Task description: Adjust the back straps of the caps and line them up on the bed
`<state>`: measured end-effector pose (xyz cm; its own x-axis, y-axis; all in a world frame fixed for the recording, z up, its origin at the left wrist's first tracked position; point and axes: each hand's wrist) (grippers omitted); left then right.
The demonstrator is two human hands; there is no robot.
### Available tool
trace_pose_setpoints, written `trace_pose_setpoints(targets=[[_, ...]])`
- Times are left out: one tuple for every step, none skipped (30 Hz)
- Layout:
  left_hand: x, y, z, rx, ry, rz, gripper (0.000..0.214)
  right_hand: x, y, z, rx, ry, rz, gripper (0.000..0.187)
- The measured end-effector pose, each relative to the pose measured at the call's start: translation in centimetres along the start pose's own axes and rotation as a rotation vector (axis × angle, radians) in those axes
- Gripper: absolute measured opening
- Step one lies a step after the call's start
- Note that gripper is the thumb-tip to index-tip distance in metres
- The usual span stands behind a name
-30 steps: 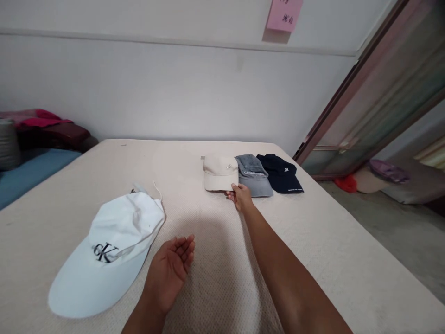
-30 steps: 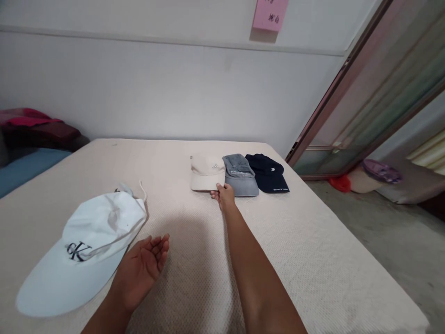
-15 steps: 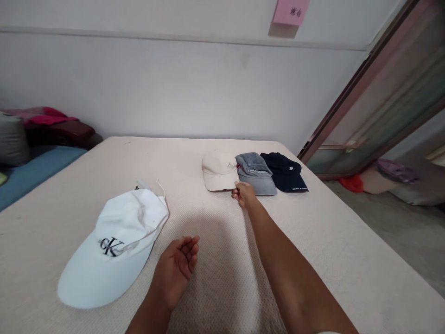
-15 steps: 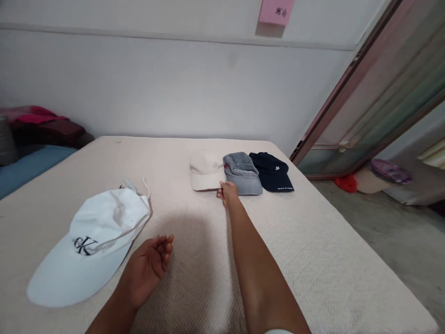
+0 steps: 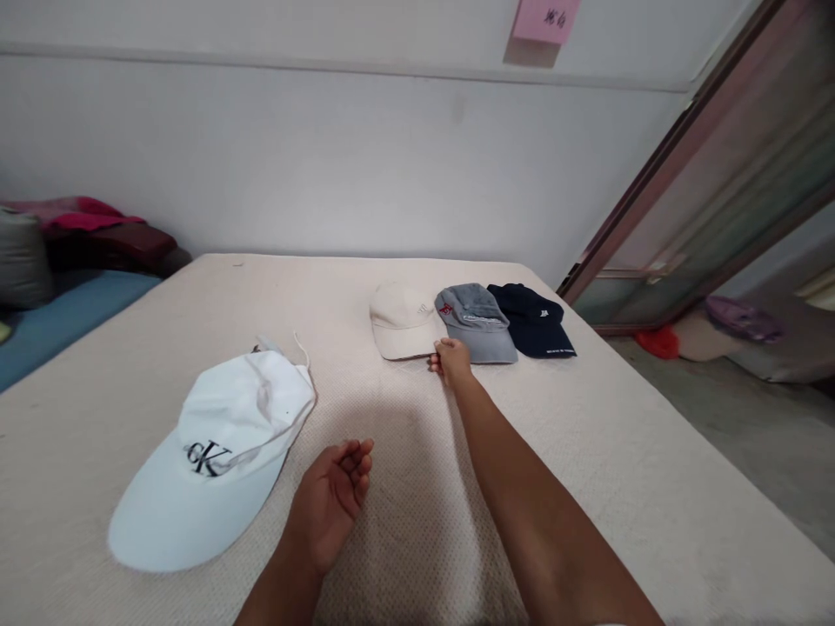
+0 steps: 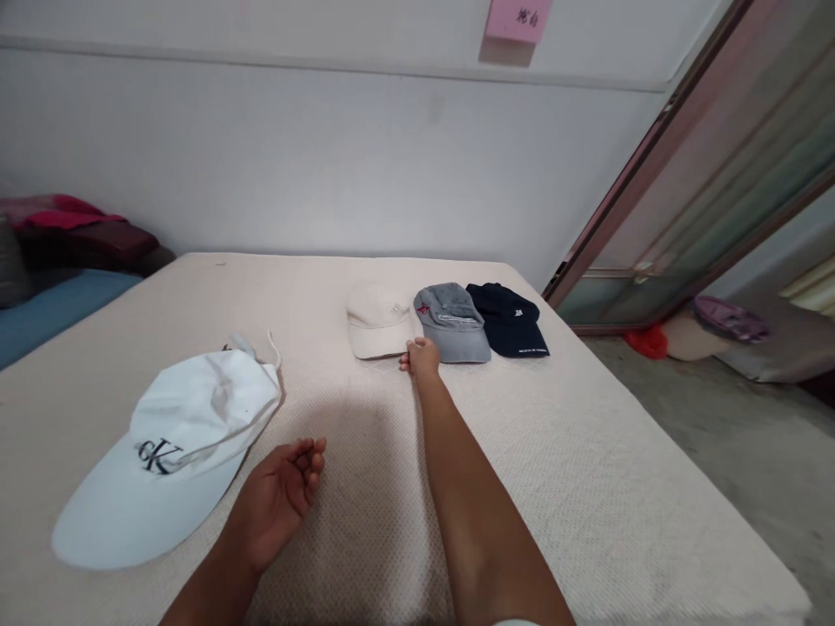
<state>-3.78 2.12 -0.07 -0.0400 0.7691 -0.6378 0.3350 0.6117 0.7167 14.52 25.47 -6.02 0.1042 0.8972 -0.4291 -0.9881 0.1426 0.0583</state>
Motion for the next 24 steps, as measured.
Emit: trace_pose_setpoints(targets=[[0.0, 0.0, 0.0, -0.001, -0.001, -0.001, 0.014, -0.1, -0.3, 0.0, 0.008, -0.007, 0.01, 0.033], [0.0, 0.0, 0.0, -0.002, -0.002, -0.001, 0.014, -0.2, -0.7, 0.0, 0.016, -0.013, 0.027, 0.033], [0.0, 0.0, 0.0, -0.001, -0.003, 0.0, 0.014, -0.3, -1.1, -0.1, 0.024, -0.021, 0.045, 0.032], [0.0, -0.1, 0.0, 0.001, -0.003, 0.003, 0.014, -0.3, -1.5, -0.1, 0.031, -0.029, 0.062, 0.031], [-0.1, -0.1, 0.0, 0.004, -0.005, 0.006, 0.014, -0.4, -1.9, -0.1, 0.037, -0.039, 0.074, 0.03], [-0.1, -0.1, 0.0, 0.006, -0.004, 0.007, 0.013, -0.4, -2.1, -0.2, 0.043, -0.05, 0.08, 0.027], [-0.1, -0.1, 0.1, 0.007, -0.002, 0.007, 0.013, -0.3, -2.2, -0.3, 0.049, -0.062, 0.08, 0.024], [-0.2, 0.0, 0.1, 0.007, 0.001, 0.006, 0.013, -0.3, -2.1, -0.3, 0.052, -0.074, 0.075, 0.022], [-0.2, 0.0, 0.1, 0.008, 0.002, 0.003, 0.013, -0.2, -2.0, -0.4, 0.054, -0.086, 0.066, 0.022], [-0.2, 0.1, 0.1, 0.009, 0.003, -0.001, 0.013, -0.2, -1.8, -0.4, 0.053, -0.099, 0.055, 0.024], [-0.2, 0.1, 0.2, 0.012, 0.005, -0.006, 0.013, -0.2, -1.5, -0.5, 0.049, -0.112, 0.042, 0.026], [-0.2, 0.2, 0.2, 0.015, 0.006, -0.011, 0.013, -0.2, -1.2, -0.5, 0.043, -0.128, 0.025, 0.028], [-0.1, 0.3, 0.2, 0.019, 0.007, -0.018, 0.014, -0.2, -0.9, -0.6, 0.034, -0.147, 0.005, 0.03], [-0.1, 0.3, 0.3, 0.022, 0.011, -0.025, 0.014, -0.3, -0.6, -0.7, 0.025, -0.17, -0.019, 0.031], [0.0, 0.3, 0.3, 0.023, 0.013, -0.033, 0.015, -0.4, -0.4, -0.8, 0.014, -0.195, -0.046, 0.031], [0.0, 0.3, 0.3, 0.023, 0.015, -0.037, 0.016, -0.4, -0.2, -0.9, 0.003, -0.221, -0.074, 0.031], [0.1, 0.3, 0.3, 0.02, 0.016, -0.038, 0.017, -0.5, 0.0, -1.1, -0.008, -0.247, -0.101, 0.03], [0.1, 0.3, 0.3, 0.017, 0.016, -0.038, 0.017, -0.7, 0.2, -1.2, -0.019, -0.274, -0.127, 0.028], [0.1, 0.2, 0.3, 0.014, 0.017, -0.037, 0.017, -0.8, 0.3, -1.4, -0.027, -0.301, -0.15, 0.025], [0.2, 0.1, 0.3, 0.013, 0.018, -0.034, 0.017, -0.9, 0.4, -1.7, -0.035, -0.329, -0.168, 0.022], [0.2, 0.1, 0.3, 0.011, 0.021, -0.03, 0.016, -1.1, 0.5, -1.9, -0.043, -0.359, -0.18, 0.02], [0.2, 0.0, 0.2, 0.009, 0.023, -0.027, 0.015, -1.3, 0.5, -2.1, -0.051, -0.388, -0.185, 0.018], [0.2, 0.0, 0.2, 0.006, 0.023, -0.027, 0.014, -1.5, 0.6, -2.2, -0.061, -0.415, -0.185, 0.018], [0.2, -0.1, 0.2, -0.001, 0.025, -0.029, 0.013, -1.7, 0.6, -2.3, -0.072, -0.439, -0.178, 0.018]])
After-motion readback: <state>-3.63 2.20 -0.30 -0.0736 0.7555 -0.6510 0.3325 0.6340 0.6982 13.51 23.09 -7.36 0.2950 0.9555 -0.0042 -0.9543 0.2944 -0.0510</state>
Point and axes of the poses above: each hand's wrist, its own x-axis towards the middle knuckle, its own y-axis out of the palm, z = x × y, and after that the axes turned 13 degrees about -x, right-handed
